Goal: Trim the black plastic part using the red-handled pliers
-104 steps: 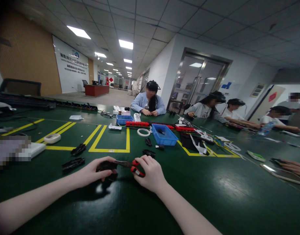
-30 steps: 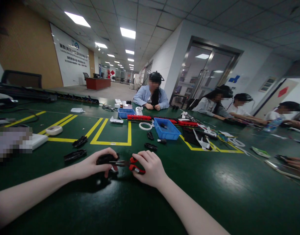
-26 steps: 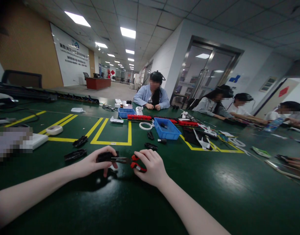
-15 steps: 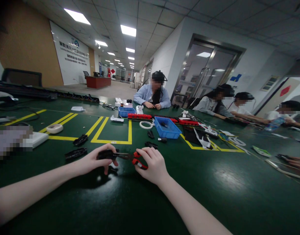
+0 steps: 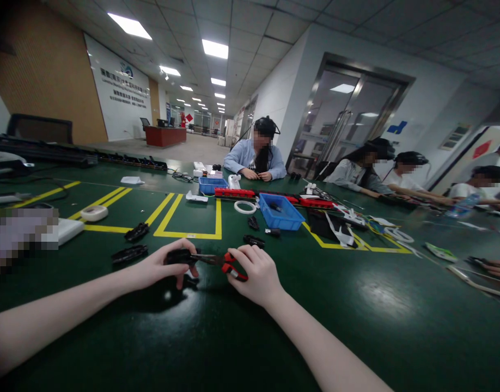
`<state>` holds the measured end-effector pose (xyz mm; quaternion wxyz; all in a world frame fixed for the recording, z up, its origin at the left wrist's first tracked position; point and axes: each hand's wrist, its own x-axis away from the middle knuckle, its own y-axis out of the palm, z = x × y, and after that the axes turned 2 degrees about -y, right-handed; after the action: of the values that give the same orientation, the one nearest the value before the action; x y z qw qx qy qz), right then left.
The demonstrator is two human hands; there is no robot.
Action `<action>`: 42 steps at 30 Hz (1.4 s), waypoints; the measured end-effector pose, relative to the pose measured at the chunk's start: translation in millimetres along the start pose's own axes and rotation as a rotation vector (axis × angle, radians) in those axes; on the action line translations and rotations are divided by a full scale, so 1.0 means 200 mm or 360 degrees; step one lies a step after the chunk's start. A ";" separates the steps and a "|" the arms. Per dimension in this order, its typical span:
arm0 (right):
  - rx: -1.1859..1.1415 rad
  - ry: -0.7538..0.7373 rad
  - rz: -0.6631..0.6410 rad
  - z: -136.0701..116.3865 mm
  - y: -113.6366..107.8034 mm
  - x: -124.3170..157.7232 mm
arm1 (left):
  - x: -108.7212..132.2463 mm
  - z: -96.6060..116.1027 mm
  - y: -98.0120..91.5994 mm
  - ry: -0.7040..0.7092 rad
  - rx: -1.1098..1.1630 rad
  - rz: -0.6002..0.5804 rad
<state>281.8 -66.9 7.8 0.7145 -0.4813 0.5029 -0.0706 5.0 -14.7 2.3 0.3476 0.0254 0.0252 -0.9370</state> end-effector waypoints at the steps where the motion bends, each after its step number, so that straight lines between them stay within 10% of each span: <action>1: 0.0002 -0.0004 -0.0002 0.00 0.00 0.00 | 0.00 0.00 0.00 0.0001 -0.0009 -0.0009; 42: 0.0085 -0.0184 -0.0013 0.01 0.01 -0.01 | -0.04 -0.04 -0.01 -0.0085 -0.0213 0.0014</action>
<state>281.7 -65.0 7.9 0.7547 -0.4673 0.4567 -0.0589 10.0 -7.7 -4.6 0.3532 -0.0227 0.0785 -0.9320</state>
